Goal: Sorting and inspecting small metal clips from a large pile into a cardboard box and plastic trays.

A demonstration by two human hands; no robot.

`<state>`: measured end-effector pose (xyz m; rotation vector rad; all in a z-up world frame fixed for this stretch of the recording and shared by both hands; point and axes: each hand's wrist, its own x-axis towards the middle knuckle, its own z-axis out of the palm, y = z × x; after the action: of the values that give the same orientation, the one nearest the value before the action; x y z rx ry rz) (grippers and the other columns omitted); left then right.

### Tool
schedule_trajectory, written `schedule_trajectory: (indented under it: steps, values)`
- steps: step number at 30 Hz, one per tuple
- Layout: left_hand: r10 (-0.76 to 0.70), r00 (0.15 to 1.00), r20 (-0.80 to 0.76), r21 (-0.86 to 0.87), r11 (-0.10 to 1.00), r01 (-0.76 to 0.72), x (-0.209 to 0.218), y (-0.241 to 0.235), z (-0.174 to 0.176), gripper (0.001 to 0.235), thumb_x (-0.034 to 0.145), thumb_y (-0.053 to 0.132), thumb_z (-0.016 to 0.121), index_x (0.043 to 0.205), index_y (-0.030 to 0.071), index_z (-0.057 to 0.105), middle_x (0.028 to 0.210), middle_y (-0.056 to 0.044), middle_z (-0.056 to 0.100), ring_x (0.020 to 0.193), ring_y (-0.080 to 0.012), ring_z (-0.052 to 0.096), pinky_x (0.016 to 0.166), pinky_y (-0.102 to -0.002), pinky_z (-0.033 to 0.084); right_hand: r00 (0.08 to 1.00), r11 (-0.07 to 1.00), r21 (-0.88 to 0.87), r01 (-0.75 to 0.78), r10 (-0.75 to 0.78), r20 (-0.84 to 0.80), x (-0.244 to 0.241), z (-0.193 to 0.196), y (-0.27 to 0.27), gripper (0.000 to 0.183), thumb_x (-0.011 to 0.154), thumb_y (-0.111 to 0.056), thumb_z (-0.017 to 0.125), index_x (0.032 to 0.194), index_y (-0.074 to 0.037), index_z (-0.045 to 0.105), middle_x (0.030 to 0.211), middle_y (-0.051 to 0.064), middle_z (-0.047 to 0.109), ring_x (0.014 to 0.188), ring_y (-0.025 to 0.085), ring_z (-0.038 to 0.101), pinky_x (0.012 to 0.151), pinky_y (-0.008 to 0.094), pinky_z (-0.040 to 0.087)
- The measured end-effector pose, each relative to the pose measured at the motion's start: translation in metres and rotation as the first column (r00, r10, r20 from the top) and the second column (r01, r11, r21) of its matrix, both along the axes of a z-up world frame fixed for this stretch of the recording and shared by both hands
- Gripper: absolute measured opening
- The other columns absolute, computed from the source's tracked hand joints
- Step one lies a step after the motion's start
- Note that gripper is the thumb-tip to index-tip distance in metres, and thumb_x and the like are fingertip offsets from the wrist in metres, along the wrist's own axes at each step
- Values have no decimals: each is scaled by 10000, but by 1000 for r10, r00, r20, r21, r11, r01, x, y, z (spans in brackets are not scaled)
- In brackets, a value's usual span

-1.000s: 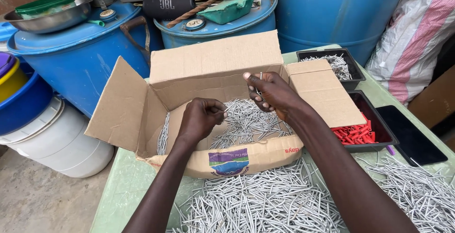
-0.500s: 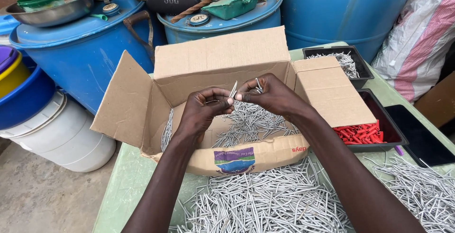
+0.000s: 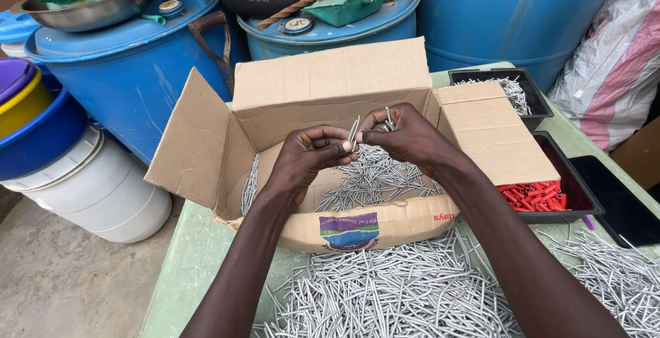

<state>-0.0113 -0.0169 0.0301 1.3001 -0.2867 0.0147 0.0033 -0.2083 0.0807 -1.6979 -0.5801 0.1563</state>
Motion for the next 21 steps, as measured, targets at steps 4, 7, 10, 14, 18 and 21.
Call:
schedule_trajectory:
  steps: [4,7,10,14,18,21]
  values:
    - [11,1000,-28,-19,1000,-11,-1,1,2,219,836,34,739,1041,-37,705,860,-144,734,804,-189,751,788,-275,642,998,996,83,38,-34,-48,13,-9,-2,66,867,-40,630,871,11,672,461,-66,326,372,-15,260,343,138,219]
    - [69,997,-30,9,998,-69,4,3,-2,207,859,55,726,1044,-33,695,854,-140,731,785,-207,756,747,-270,639,973,988,118,102,-75,-220,28,-15,-4,102,865,-172,482,846,-115,564,489,-28,266,355,37,248,306,159,228]
    - [104,994,-20,37,994,-103,-1,2,5,176,866,51,717,1017,-23,665,810,-151,727,725,-199,753,682,-254,642,943,967,245,77,10,-333,26,-11,-9,152,879,-243,505,770,-141,478,473,-7,307,319,53,281,287,157,229]
    - [53,999,3,64,997,-53,-7,-5,12,141,876,80,719,970,2,648,745,-162,720,634,-211,743,569,-257,632,956,967,252,49,27,-291,5,2,-2,173,987,-174,511,832,-97,501,512,3,386,342,25,347,281,118,248]
    - [-34,998,62,96,995,28,-10,-11,15,111,877,70,714,943,-4,663,730,-155,719,624,-209,742,543,-249,629,978,990,128,-58,82,-191,-8,3,7,180,983,-195,573,873,-54,561,536,-12,387,367,12,357,306,117,279]
    - [-54,995,79,144,989,42,-6,-11,8,102,880,56,704,947,-12,668,737,-147,723,640,-198,742,559,-238,633,992,995,49,-86,90,-91,3,-7,5,149,968,-147,613,909,-17,570,543,-5,409,380,13,343,323,131,272]
